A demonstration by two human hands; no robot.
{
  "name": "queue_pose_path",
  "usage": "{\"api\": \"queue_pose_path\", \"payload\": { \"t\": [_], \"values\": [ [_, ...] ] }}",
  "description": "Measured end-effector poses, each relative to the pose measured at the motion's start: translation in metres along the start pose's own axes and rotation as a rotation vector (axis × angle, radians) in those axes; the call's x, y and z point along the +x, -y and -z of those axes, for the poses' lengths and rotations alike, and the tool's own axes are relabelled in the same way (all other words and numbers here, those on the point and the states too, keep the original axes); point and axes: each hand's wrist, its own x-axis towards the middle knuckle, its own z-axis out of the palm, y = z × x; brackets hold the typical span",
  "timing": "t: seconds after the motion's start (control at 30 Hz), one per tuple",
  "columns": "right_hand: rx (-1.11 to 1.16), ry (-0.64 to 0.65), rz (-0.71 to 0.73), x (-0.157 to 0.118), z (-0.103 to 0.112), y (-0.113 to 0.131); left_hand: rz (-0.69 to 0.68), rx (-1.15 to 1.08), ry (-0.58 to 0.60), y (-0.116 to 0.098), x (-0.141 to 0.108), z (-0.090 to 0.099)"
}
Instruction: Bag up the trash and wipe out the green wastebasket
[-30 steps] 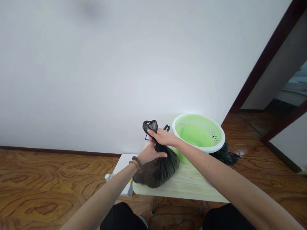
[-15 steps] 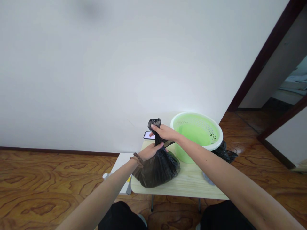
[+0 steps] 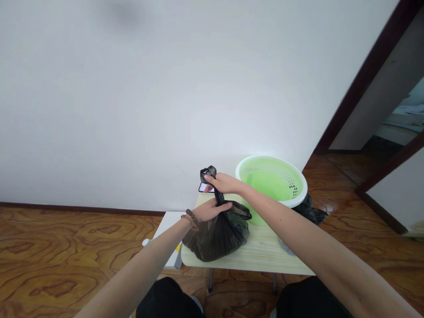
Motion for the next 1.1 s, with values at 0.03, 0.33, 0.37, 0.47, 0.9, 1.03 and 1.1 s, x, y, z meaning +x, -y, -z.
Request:
{"api": "queue_pose_path", "payload": {
  "t": [0.03, 0.33, 0.37, 0.47, 0.9, 1.03, 1.1],
  "values": [
    [0.016, 0.033, 0.001, -0.001, 0.002, -0.001, 0.045, -0.027, 0.003, 0.0, 0.0, 0.0],
    [-0.195, 0.224, -0.128, -0.031, 0.027, -0.025, 0.192, -0.373, 0.154, 0.002, -0.003, 0.014],
    [-0.275, 0.253, -0.15, -0.033, 0.028, -0.024, 0.195, -0.427, 0.182, 0.002, -0.003, 0.015],
    [-0.413, 0.358, -0.169, -0.037, 0.028, -0.016, 0.215, -0.54, 0.232, 0.005, -0.001, 0.02],
    [-0.382, 0.285, -0.016, -0.093, -0.02, -0.005, 0.035, -0.303, 0.164, 0.009, 0.001, 0.038],
    [-0.346, 0.39, -0.063, -0.095, -0.032, -0.015, -0.092, -0.036, 0.098, -0.005, 0.001, 0.034],
    [-0.25, 0.376, -0.082, -0.094, -0.033, -0.02, -0.179, 0.096, 0.056, -0.013, 0.0, 0.032]
  ]
}}
